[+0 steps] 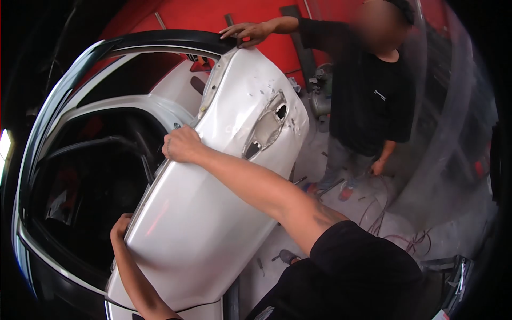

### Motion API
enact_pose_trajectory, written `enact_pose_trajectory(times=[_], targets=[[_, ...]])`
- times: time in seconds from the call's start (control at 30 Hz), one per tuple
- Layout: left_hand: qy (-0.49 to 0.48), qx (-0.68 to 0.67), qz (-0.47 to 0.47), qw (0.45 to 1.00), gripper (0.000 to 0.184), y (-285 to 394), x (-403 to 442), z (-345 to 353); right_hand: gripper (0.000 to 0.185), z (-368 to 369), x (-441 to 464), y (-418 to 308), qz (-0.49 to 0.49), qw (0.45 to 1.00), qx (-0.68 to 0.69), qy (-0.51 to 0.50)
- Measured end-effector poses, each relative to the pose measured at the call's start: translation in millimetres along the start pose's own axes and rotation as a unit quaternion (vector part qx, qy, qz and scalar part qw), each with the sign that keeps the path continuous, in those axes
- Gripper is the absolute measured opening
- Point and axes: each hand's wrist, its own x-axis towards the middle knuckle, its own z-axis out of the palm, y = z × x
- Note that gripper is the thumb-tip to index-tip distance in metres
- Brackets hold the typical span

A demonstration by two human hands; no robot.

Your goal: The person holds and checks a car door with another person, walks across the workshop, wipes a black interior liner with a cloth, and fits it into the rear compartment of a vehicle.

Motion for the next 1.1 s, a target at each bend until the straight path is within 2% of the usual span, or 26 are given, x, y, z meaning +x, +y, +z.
enact_pose_trajectory(times=[0.17,0.23,0.37,0.47,0.5,0.67,0.73,0.77,0.8,0.9,0.97,1.07,1.1], targets=[[0.055,0.024,-0.006,0.998,0.057,11.6,-14.4,3.8,0.024,3.1,-1.3,0.8,-0.003,1.0,0.023,0.01],[0.054,0.035,-0.006,0.998,0.056,33.0,-29.0,5.3,0.026,-0.8,-2.5,-0.8,0.004,0.999,0.03,0.026],[0.018,0.039,0.013,0.999,0.053,68.0,-47.7,6.4,0.029,-10.3,-3.2,-4.0,0.009,1.0,0.021,-0.011],[0.007,0.045,0.026,0.999,0.051,59.8,-40.2,6.3,0.029,-7.1,-1.8,-1.3,-0.016,1.0,0.011,-0.014],[0.007,0.045,0.018,0.999,0.051,58.4,-38.7,6.5,0.029,-10.8,-2.0,-3.6,0.01,0.999,0.028,-0.017],[0.027,0.048,-0.003,0.998,0.05,41.7,-30.4,7.5,0.029,-12.9,-3.5,-5.7,0.021,0.999,0.029,-0.009],[0.011,0.053,-0.028,0.998,0.05,75.6,-45.8,8.6,0.028,-12.6,-2.9,-5.2,0.021,0.999,0.035,-0.006],[0.001,0.052,-0.029,0.998,0.05,82.5,-48.8,8.0,0.02,-5.9,-0.8,-3.4,0.023,1.0,0.005,-0.002],[-0.01,0.052,-0.028,0.998,0.05,85.6,-52.1,7.4,0.019,-7.1,-1.4,-5.3,0.022,1.0,0.007,-0.005],[0.027,0.042,-0.034,0.998,0.05,88.9,-57.9,11.1,0.019,-12.4,-5.2,-2.9,0.005,1.0,0.012,-0.015],[0.01,0.036,-0.034,0.999,0.05,85.3,-54.1,10.1,0.021,-12.3,-5.1,-0.3,-0.028,0.999,0.02,-0.021],[0.006,0.037,-0.042,0.998,0.053,58.9,-37.7,3.8,0.021,-6.9,-3.5,0.5,-0.032,0.999,-0.002,-0.012],[0.009,0.039,-0.046,0.998,0.055,56.9,-36.3,4.6,0.02,-9.0,-5.1,-1.0,-0.006,1.0,0.015,-0.005]])
